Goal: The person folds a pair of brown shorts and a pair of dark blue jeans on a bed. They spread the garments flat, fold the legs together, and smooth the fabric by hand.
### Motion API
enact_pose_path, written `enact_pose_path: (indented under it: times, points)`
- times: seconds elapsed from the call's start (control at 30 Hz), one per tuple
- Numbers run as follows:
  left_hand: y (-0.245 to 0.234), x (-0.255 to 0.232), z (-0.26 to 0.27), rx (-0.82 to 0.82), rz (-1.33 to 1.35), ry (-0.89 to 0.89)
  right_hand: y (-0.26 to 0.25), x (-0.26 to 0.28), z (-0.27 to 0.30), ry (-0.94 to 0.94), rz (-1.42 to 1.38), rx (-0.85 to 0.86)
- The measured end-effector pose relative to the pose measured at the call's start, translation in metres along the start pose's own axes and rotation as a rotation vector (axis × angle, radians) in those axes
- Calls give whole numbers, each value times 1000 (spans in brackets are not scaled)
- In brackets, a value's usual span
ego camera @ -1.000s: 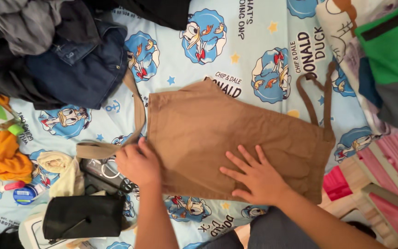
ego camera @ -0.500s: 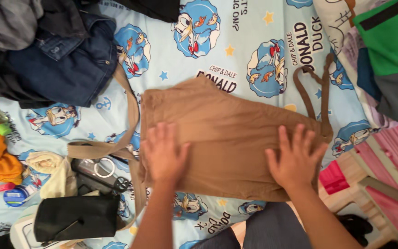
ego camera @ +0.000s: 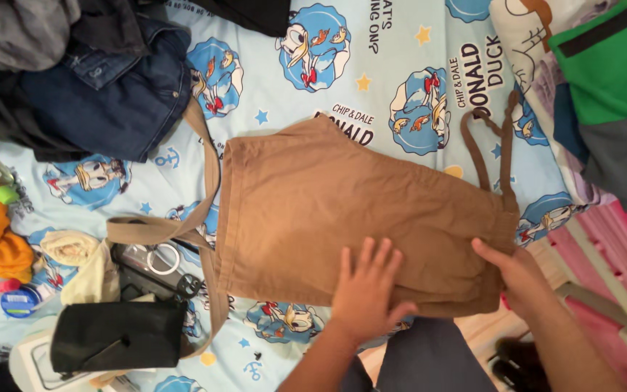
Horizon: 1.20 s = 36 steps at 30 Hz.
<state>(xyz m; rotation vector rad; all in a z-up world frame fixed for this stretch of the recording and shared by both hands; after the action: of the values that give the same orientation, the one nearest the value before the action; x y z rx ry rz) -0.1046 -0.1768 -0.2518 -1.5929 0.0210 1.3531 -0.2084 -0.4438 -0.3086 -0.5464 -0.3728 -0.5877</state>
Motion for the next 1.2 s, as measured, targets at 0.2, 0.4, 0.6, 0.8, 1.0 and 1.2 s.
enact_pose_path:
  times: [0.2,0.4,0.6,0.8,1.0,1.2]
  points:
    - [37,-37,16,-211,-254,148,-21,-17,-22,390,-61,398]
    - [63,-32,30,-388,-141,-10,-19,30,-24,-323,656,915]
    - [62,-26,42,-331,-159,32,44,125,-41,-1370,1290,611]
    - [54,-36,45,-308,-212,106,116,198,-9,-2036,631,654]
    - [37,-57,49,-120,2,-171,155,195,27,-2586,933,1362]
    - [28,-30,95,-292,770,-470,189,192,-18,-1657,1214,1787]
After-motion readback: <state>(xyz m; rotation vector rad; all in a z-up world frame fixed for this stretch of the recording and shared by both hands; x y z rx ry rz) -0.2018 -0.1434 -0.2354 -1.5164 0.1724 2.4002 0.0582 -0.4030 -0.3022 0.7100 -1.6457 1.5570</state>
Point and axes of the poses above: each hand's wrist, its own z-axis away from the middle knuckle, its own y-axis out of the palm, x = y × z, the point moved 5 cm from there along -z, towards the middle knuckle, and after that the axes turned 12 degrees about -x, right-handed, at the moved point
